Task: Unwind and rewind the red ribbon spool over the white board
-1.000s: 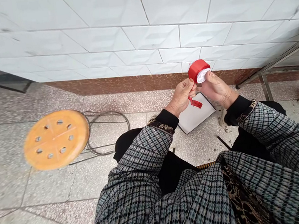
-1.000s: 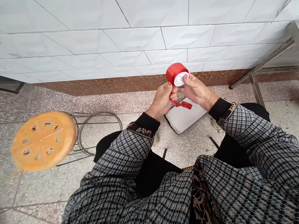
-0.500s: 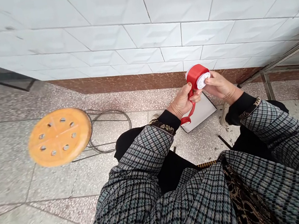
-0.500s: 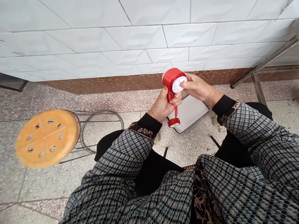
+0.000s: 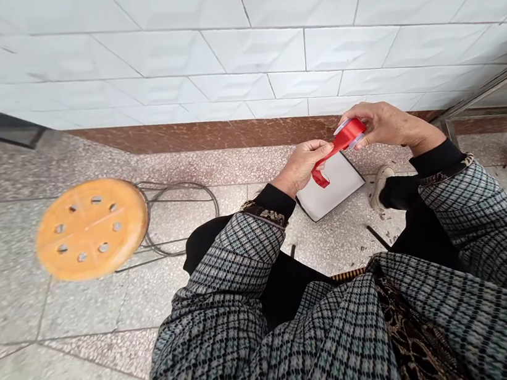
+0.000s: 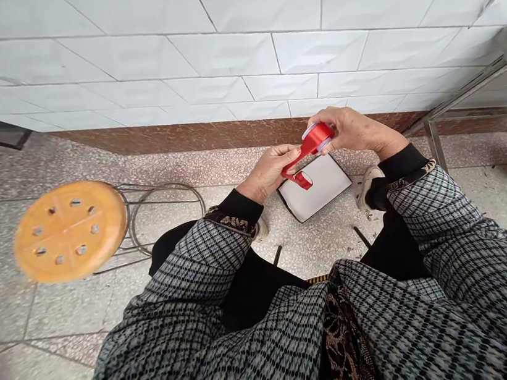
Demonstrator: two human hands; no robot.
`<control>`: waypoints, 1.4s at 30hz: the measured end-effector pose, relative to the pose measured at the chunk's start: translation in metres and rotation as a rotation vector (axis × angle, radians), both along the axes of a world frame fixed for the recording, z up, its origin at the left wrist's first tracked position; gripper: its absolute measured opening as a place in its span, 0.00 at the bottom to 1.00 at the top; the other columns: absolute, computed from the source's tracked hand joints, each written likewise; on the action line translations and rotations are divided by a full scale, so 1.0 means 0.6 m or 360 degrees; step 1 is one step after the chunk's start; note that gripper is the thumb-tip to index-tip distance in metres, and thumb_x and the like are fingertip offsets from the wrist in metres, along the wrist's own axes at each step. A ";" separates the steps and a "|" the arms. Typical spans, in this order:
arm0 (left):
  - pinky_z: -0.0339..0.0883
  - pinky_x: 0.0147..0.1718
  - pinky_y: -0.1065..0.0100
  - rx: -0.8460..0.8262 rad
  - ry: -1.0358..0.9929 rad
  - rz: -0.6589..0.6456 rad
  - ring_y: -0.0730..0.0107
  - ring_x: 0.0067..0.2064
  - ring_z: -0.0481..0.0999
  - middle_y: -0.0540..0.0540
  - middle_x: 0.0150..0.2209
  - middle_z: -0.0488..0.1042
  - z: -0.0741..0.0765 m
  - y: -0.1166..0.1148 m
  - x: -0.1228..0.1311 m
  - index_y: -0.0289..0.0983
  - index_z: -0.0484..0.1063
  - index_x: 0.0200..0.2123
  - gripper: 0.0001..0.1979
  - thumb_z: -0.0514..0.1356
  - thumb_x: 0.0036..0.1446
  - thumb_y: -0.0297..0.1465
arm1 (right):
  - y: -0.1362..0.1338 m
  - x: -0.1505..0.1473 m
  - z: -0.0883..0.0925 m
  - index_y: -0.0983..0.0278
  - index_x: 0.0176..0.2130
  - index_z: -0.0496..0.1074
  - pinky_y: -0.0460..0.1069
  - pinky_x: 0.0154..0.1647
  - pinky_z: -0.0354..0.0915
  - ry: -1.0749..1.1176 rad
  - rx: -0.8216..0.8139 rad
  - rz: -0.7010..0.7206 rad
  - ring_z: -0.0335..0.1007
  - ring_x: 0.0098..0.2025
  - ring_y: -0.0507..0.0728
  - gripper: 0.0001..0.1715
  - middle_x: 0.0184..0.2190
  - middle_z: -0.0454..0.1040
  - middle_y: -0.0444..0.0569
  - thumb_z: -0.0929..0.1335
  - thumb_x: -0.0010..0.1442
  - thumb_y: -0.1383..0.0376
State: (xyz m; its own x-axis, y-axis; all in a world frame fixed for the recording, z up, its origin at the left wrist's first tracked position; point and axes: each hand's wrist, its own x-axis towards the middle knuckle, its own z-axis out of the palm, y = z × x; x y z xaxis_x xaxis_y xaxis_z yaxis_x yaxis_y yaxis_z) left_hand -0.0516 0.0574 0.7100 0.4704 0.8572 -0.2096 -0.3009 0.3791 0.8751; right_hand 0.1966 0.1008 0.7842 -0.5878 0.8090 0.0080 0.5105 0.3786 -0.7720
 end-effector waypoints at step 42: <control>0.42 0.19 0.74 -0.0047 -0.0335 0.0151 0.85 0.18 0.50 0.60 0.19 0.57 0.018 -0.002 0.024 0.36 0.69 0.30 0.32 0.74 0.52 0.58 | -0.034 -0.108 -0.079 0.56 0.54 0.79 0.60 0.56 0.77 0.1319 -0.0728 -0.0353 0.79 0.54 0.66 0.51 0.50 0.84 0.53 0.84 0.40 0.33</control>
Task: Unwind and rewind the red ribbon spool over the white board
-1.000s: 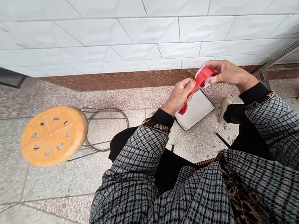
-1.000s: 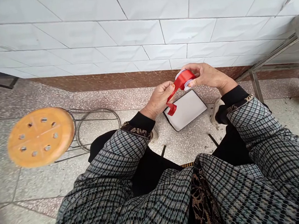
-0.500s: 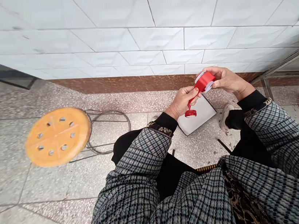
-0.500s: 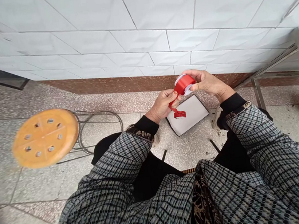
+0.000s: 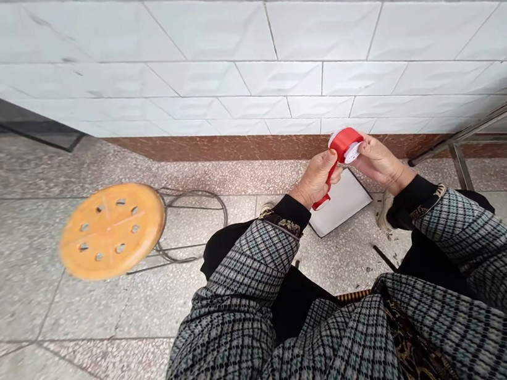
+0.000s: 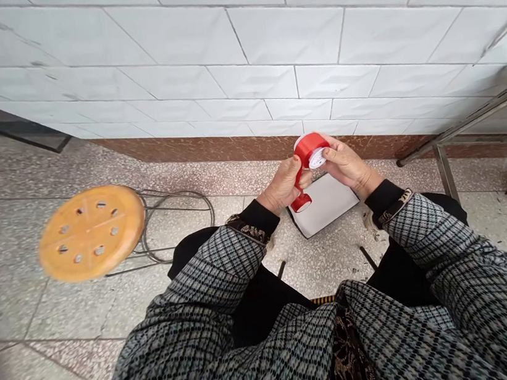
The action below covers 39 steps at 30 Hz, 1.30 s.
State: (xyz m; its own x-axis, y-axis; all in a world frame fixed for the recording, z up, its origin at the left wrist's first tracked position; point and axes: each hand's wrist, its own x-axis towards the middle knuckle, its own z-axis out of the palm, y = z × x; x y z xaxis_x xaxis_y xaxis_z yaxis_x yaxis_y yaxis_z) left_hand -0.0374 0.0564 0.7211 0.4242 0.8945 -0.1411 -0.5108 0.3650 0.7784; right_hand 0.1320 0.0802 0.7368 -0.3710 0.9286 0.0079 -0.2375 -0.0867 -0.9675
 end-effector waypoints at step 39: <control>0.45 0.20 0.75 0.0300 0.0158 -0.0083 0.84 0.19 0.50 0.60 0.18 0.56 0.038 0.010 -0.052 0.37 0.67 0.28 0.30 0.74 0.54 0.56 | 0.037 0.067 0.048 0.57 0.55 0.82 0.52 0.52 0.73 -0.0224 -0.0009 0.0141 0.79 0.47 0.57 0.43 0.49 0.85 0.46 0.89 0.40 0.57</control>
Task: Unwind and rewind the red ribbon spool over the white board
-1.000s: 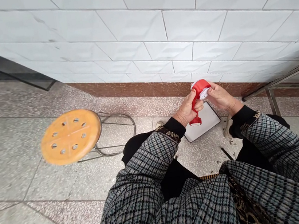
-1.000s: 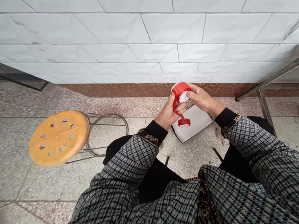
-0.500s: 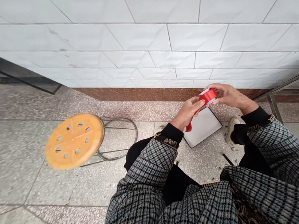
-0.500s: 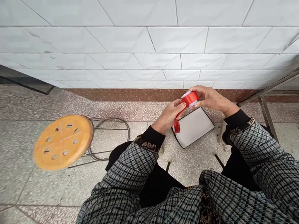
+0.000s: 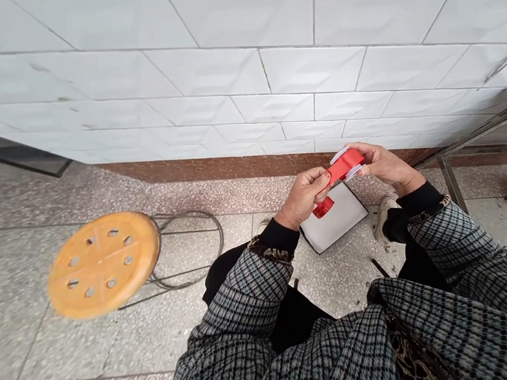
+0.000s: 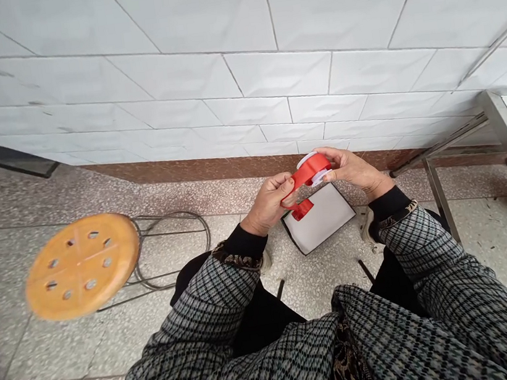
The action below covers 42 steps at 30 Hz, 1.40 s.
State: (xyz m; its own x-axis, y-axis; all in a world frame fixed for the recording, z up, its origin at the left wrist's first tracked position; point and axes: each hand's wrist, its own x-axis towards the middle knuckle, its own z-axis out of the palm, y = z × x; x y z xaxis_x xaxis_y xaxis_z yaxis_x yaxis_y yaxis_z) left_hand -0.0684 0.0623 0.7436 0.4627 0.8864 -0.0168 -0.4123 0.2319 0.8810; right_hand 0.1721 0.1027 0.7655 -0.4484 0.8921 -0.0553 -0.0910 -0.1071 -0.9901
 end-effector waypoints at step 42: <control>0.42 0.19 0.73 -0.0068 0.0515 0.0208 0.83 0.20 0.54 0.55 0.23 0.65 -0.026 -0.003 -0.009 0.36 0.72 0.28 0.29 0.73 0.53 0.56 | 0.016 -0.005 0.010 0.58 0.53 0.82 0.66 0.64 0.70 -0.1046 0.1010 0.0055 0.74 0.57 0.68 0.29 0.53 0.82 0.53 0.82 0.52 0.67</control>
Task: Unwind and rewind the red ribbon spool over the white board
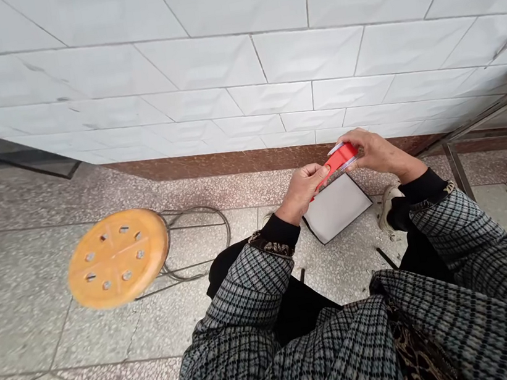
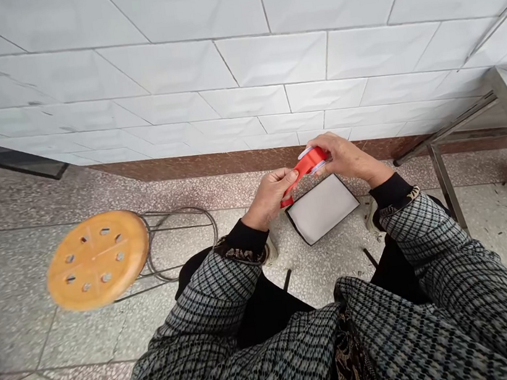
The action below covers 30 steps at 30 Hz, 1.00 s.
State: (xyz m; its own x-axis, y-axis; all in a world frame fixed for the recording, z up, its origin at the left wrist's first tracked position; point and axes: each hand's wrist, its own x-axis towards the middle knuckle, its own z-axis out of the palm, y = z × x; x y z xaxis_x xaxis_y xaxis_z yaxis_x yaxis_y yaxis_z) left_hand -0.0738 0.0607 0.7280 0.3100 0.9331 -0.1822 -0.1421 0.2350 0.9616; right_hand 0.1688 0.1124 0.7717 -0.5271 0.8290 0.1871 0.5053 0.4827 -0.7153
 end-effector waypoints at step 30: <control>0.49 0.22 0.74 0.0226 -0.0458 0.0353 0.81 0.21 0.54 0.59 0.19 0.58 -0.032 -0.013 0.049 0.39 0.65 0.28 0.31 0.75 0.51 0.56 | -0.009 -0.017 -0.040 0.59 0.50 0.84 0.53 0.49 0.73 0.1189 -0.1100 0.0079 0.79 0.43 0.57 0.39 0.45 0.85 0.48 0.88 0.44 0.47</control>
State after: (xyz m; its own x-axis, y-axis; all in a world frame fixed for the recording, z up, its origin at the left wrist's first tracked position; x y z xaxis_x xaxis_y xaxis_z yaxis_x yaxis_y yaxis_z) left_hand -0.0447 0.0528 0.7086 0.1176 0.9929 0.0189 -0.4434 0.0354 0.8956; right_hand 0.1587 0.1067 0.7479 -0.5084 0.8606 -0.0290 -0.1939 -0.1473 -0.9699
